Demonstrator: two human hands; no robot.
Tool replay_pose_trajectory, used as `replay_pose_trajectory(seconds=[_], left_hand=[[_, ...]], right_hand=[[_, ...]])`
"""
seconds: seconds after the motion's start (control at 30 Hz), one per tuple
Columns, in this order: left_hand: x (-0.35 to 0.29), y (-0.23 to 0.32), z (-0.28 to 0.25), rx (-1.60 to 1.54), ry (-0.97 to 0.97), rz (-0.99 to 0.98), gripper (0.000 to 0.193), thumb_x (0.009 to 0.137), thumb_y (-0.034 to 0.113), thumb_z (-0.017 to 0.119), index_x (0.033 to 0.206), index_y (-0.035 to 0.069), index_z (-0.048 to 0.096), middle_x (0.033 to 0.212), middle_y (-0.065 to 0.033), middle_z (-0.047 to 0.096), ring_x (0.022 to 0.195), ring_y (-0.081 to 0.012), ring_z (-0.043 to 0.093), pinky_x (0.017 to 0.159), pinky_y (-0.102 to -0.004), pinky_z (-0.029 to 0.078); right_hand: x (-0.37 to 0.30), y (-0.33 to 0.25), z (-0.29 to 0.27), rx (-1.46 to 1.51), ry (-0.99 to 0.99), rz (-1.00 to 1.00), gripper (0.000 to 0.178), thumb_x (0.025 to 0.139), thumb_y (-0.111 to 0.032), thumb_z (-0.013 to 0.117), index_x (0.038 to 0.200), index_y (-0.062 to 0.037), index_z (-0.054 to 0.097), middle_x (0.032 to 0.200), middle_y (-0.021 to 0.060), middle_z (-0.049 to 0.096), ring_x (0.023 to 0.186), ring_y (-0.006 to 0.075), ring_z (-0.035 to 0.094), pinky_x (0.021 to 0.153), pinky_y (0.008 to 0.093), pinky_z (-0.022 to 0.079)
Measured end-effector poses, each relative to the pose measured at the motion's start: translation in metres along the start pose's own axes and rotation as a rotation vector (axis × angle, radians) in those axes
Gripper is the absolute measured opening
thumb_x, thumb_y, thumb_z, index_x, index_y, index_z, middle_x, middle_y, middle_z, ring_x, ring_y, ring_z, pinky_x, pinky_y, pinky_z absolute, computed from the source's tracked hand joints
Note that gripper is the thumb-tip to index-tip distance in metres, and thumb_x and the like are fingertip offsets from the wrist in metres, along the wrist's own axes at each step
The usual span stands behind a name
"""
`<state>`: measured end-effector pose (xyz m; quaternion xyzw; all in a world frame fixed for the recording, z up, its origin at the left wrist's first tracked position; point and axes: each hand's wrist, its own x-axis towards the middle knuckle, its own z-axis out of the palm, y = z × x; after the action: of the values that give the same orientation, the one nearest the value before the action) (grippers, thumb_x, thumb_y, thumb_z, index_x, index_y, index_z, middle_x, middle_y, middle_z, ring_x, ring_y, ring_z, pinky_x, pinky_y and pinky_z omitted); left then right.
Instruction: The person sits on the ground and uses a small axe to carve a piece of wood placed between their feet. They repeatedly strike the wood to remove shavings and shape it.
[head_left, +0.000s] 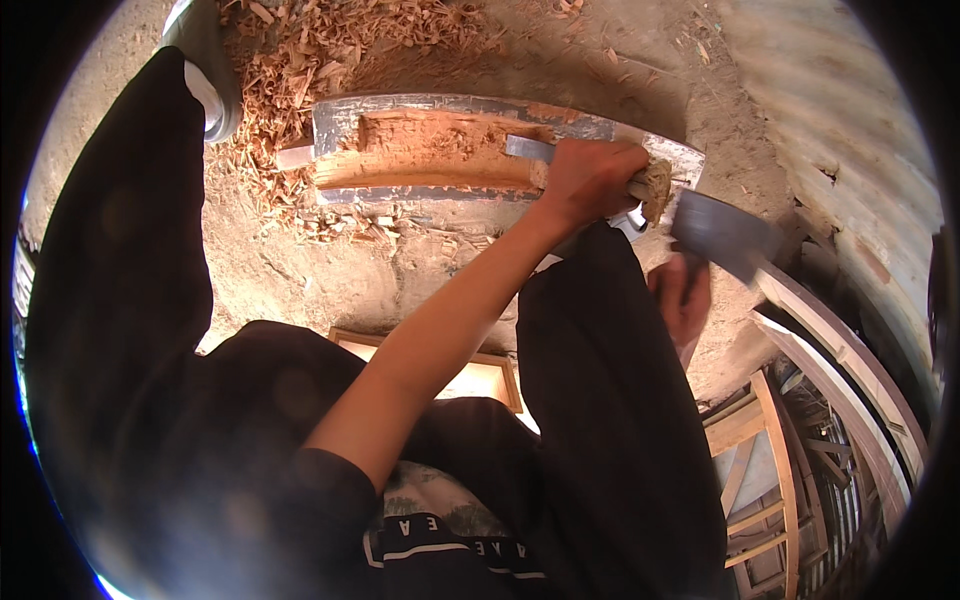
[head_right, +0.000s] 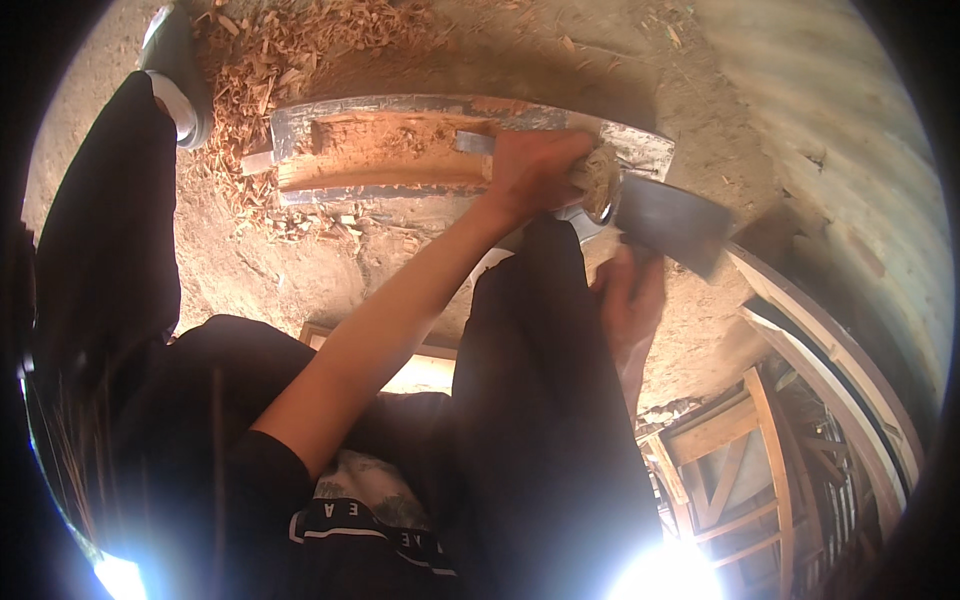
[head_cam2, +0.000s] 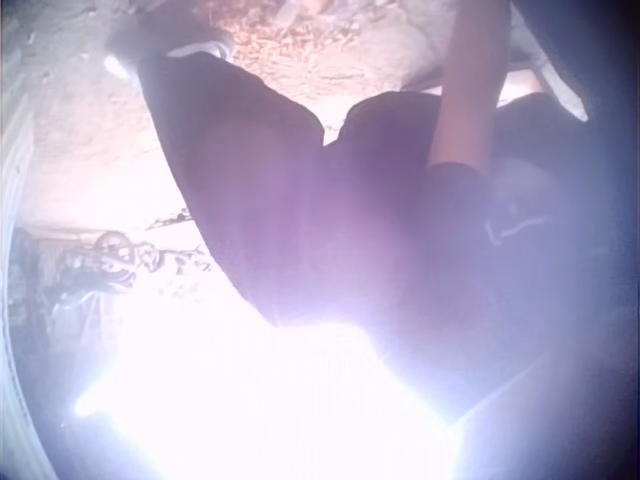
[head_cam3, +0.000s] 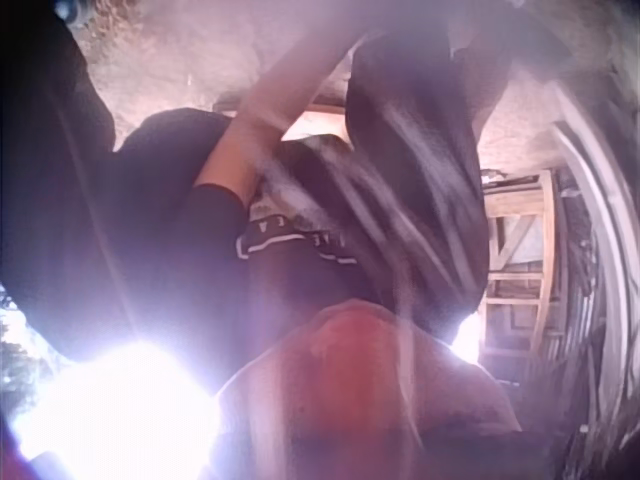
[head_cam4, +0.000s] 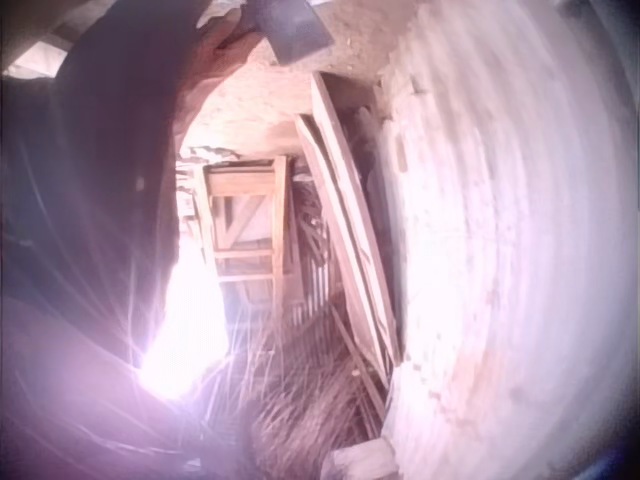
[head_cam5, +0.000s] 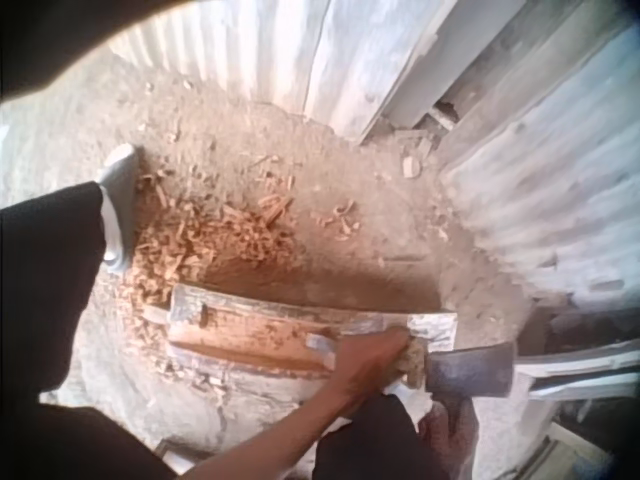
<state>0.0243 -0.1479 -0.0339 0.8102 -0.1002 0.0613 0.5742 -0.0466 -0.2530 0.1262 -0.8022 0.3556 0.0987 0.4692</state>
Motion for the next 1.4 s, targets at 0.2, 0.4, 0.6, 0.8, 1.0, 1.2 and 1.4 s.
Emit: replay_pose_trajectory(seconds=[0.2,0.4,0.6,0.8,1.0,1.2,1.4], left_hand=[[0.000,0.000,-0.001,0.017,-0.023,0.023,0.021,0.065,0.024,0.075,0.073,0.014,0.058,0.071,-0.0025,0.062,0.065,-0.0259,0.066,0.052,-0.0396,0.049],[-0.006,-0.005,-0.003,0.042,-0.076,0.001,0.023,0.063,0.025,0.076,0.075,0.015,0.058,0.071,-0.0024,0.062,0.066,-0.0258,0.067,0.052,-0.0399,0.050],[-0.002,-0.003,0.005,-0.017,-0.009,0.007,0.023,0.063,0.023,0.076,0.075,0.015,0.059,0.072,-0.0022,0.063,0.066,-0.0259,0.067,0.053,-0.0397,0.050],[-0.002,0.000,-0.005,0.001,-0.039,0.009,0.023,0.063,0.023,0.077,0.075,0.016,0.059,0.071,-0.0016,0.064,0.066,-0.0256,0.067,0.053,-0.0391,0.049],[0.000,-0.003,-0.001,-0.034,-0.013,-0.009,0.022,0.063,0.023,0.076,0.074,0.015,0.058,0.071,-0.0024,0.063,0.065,-0.0260,0.066,0.053,-0.0392,0.048],[-0.004,-0.004,-0.001,0.000,0.000,-0.012,0.023,0.063,0.024,0.076,0.074,0.015,0.058,0.070,-0.0027,0.062,0.065,-0.0268,0.066,0.053,-0.0400,0.049],[-0.003,-0.004,-0.002,0.022,-0.065,0.003,0.022,0.064,0.023,0.075,0.074,0.014,0.058,0.070,-0.0030,0.062,0.064,-0.0265,0.066,0.052,-0.0404,0.048]], right_hand=[[0.001,-0.021,-0.005,0.128,0.012,0.031,0.034,0.106,-0.028,0.047,0.124,-0.0002,0.052,0.066,0.0017,0.049,0.050,0.0068,0.046,0.041,0.0217,0.036],[0.006,-0.019,-0.009,-0.007,-0.114,0.220,0.034,0.103,-0.029,0.052,0.122,-0.0012,0.056,0.067,0.0016,0.049,0.048,0.0088,0.047,0.041,0.0230,0.036],[0.000,-0.020,0.004,0.029,0.189,0.075,0.035,0.105,-0.025,0.046,0.126,0.0024,0.050,0.068,0.0030,0.049,0.045,0.0092,0.045,0.040,0.0243,0.037],[0.006,-0.018,-0.014,0.125,-0.019,0.220,0.038,0.105,-0.030,0.050,0.125,0.0010,0.054,0.066,0.0019,0.049,0.044,0.0081,0.044,0.039,0.0237,0.035],[-0.006,-0.011,0.007,-0.175,0.046,0.029,0.033,0.105,-0.036,0.053,0.114,-0.0045,0.057,0.066,0.0001,0.049,0.051,0.0076,0.044,0.044,0.0231,0.035],[0.007,-0.024,-0.021,0.105,-0.025,0.111,0.030,0.105,-0.029,0.052,0.119,-0.0020,0.053,0.066,0.0009,0.049,0.045,0.0073,0.044,0.039,0.0238,0.038],[0.010,-0.003,0.006,-0.144,-0.098,0.049,0.028,0.103,-0.024,0.054,0.120,-0.0012,0.052,0.066,0.0015,0.048,0.047,0.0076,0.047,0.040,0.0235,0.038]])
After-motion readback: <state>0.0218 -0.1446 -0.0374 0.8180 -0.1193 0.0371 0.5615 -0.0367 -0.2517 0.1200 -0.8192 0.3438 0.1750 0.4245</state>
